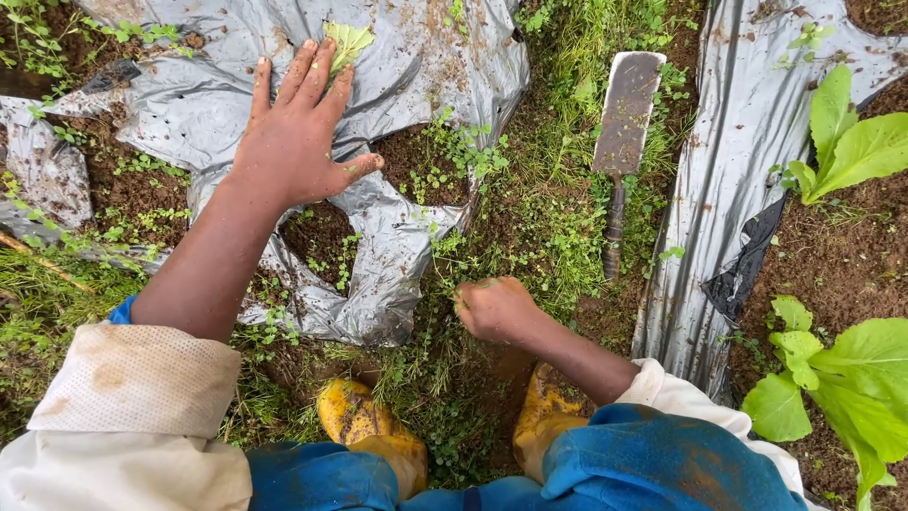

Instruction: Weeding a field by pulling weeds by hand from mulch holes and using a hand trowel to clear soil between rows.

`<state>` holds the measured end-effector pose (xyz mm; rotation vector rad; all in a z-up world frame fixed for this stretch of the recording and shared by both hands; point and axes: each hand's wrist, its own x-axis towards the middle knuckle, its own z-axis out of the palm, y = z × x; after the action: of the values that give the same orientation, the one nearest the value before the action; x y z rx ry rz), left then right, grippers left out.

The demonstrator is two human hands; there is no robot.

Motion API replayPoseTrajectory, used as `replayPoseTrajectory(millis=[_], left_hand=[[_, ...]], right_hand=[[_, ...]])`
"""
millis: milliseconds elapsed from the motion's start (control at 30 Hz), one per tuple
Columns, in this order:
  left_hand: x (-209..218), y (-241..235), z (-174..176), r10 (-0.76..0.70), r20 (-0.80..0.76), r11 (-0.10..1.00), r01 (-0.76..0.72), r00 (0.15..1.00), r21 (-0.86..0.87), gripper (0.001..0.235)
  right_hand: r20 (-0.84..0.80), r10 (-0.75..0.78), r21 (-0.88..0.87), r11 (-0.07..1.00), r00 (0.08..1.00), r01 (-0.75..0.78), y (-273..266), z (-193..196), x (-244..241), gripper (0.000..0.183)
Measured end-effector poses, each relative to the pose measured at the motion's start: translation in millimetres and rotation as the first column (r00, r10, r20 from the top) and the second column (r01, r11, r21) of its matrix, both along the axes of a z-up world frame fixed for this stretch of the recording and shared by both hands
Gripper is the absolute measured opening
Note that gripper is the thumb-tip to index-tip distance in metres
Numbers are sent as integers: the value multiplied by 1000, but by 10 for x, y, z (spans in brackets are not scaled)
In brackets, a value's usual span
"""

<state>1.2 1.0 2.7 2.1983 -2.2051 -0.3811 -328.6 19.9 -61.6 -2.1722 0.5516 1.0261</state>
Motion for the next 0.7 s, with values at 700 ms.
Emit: replayPoseTrajectory(millis=[700], left_hand=[[0,11,7,-6,-9,1000,6,1000,15,108]], right_hand=[[583,-290,113,954,759,278,-89,-521,-366,30]])
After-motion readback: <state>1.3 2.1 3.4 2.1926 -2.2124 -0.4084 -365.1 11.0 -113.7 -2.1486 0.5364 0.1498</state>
